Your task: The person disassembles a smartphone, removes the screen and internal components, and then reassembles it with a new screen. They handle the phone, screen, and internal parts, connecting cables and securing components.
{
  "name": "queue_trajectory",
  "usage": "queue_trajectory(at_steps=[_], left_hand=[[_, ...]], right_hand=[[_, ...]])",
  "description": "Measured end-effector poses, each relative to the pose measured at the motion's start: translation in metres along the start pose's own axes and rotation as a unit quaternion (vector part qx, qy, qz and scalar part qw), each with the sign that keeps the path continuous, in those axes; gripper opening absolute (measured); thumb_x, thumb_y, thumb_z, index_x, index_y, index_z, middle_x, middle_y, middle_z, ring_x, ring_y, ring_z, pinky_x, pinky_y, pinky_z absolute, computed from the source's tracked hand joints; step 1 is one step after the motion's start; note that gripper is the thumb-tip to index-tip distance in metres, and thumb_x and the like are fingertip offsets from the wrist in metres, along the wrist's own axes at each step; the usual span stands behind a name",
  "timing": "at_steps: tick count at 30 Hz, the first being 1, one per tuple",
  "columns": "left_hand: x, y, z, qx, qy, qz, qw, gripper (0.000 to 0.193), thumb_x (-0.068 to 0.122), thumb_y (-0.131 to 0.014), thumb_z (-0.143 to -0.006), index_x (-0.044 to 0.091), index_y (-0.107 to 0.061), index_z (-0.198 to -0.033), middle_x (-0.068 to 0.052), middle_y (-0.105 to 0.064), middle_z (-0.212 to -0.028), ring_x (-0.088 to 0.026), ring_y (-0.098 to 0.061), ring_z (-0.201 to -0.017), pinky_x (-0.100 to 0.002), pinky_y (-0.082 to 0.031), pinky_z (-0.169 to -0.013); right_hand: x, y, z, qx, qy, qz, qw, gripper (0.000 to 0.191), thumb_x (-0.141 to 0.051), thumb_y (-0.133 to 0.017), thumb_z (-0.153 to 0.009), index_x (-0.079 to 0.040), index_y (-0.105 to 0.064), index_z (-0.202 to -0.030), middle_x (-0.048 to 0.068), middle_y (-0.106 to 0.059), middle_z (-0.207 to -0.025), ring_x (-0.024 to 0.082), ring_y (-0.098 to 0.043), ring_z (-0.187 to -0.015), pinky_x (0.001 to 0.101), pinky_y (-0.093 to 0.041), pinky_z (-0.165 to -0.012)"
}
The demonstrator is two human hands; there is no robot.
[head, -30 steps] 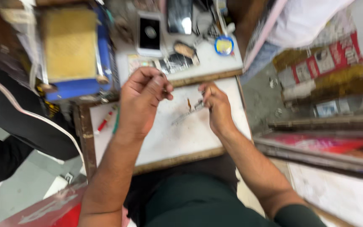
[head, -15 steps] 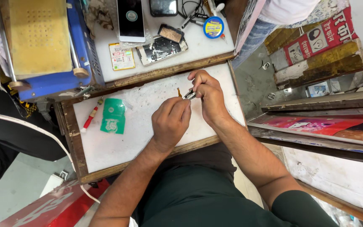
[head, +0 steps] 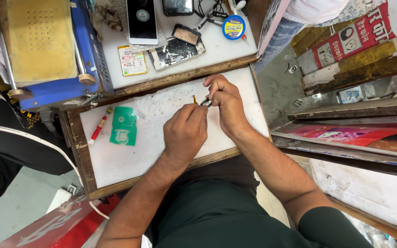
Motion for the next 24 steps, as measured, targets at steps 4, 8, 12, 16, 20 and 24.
queue_trajectory(at_steps=[4, 8, 12, 16, 20, 24], left_hand=[[-0.004, 0.002, 0.003, -0.032, 0.015, -0.041, 0.999, 0.013, 0.002, -0.076, -0.086, 0.006, -0.069, -0.096, -0.007, -0.065, -0.091, -0.024, -0.068, -0.075, -0.035, -0.056, -0.063], [-0.005, 0.005, 0.008, -0.053, 0.024, -0.064, 0.996, 0.011, 0.003, -0.076, -0.085, 0.006, -0.068, -0.092, -0.008, -0.064, -0.087, -0.026, -0.067, -0.072, -0.036, -0.055, -0.06], [-0.008, 0.006, 0.011, -0.072, 0.052, -0.085, 0.992, 0.011, 0.003, -0.075, -0.083, 0.008, -0.066, -0.086, -0.008, -0.063, -0.085, -0.028, -0.067, -0.071, -0.038, -0.055, -0.06], [-0.011, 0.005, 0.011, -0.086, 0.069, -0.092, 0.99, 0.011, 0.004, -0.075, -0.081, 0.007, -0.066, -0.085, -0.008, -0.064, -0.083, -0.028, -0.067, -0.071, -0.039, -0.056, -0.06], [-0.017, 0.007, 0.011, -0.094, 0.085, -0.083, 0.988, 0.01, 0.004, -0.075, -0.083, 0.006, -0.066, -0.088, -0.008, -0.066, -0.086, -0.03, -0.068, -0.072, -0.04, -0.056, -0.061], [-0.023, 0.011, 0.011, -0.098, 0.102, -0.059, 0.988, 0.01, 0.006, -0.075, -0.084, 0.006, -0.066, -0.088, -0.009, -0.067, -0.087, -0.031, -0.068, -0.073, -0.042, -0.056, -0.063]], right_hand=[[0.003, 0.001, -0.001, 0.003, 0.007, -0.006, 1.0, 0.012, 0.005, -0.046, -0.064, -0.005, -0.05, -0.07, 0.009, -0.055, -0.109, 0.017, -0.042, -0.091, 0.0265, -0.036, -0.08], [0.002, -0.001, 0.0, 0.001, 0.01, 0.009, 1.0, 0.012, 0.005, -0.046, -0.063, -0.005, -0.05, -0.07, 0.009, -0.055, -0.108, 0.018, -0.043, -0.09, 0.0269, -0.037, -0.08], [-0.001, -0.005, -0.001, -0.007, 0.022, 0.029, 0.999, 0.011, 0.004, -0.047, -0.063, -0.005, -0.049, -0.068, 0.01, -0.055, -0.109, 0.018, -0.047, -0.096, 0.0265, -0.036, -0.081], [-0.001, -0.006, -0.003, -0.011, 0.031, 0.03, 0.999, 0.009, 0.002, -0.049, -0.066, -0.005, -0.05, -0.07, 0.01, -0.054, -0.113, 0.018, -0.047, -0.098, 0.0269, -0.038, -0.085], [-0.001, -0.007, 0.005, -0.042, 0.086, 0.083, 0.992, 0.011, 0.001, -0.052, -0.077, -0.008, -0.053, -0.085, 0.01, -0.051, -0.127, 0.017, -0.047, -0.11, 0.0283, -0.038, -0.098], [0.0, -0.01, 0.012, -0.091, 0.145, 0.112, 0.979, 0.019, 0.001, -0.063, -0.086, -0.01, -0.053, -0.098, 0.01, -0.046, -0.141, 0.017, -0.044, -0.118, 0.0315, -0.037, -0.106]])
Point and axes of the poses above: each hand's wrist, its own z-axis away from the middle knuckle, its own y-axis out of the back of the hand, x = y × z, the point moved 3 cm from there along -z, towards the middle knuckle
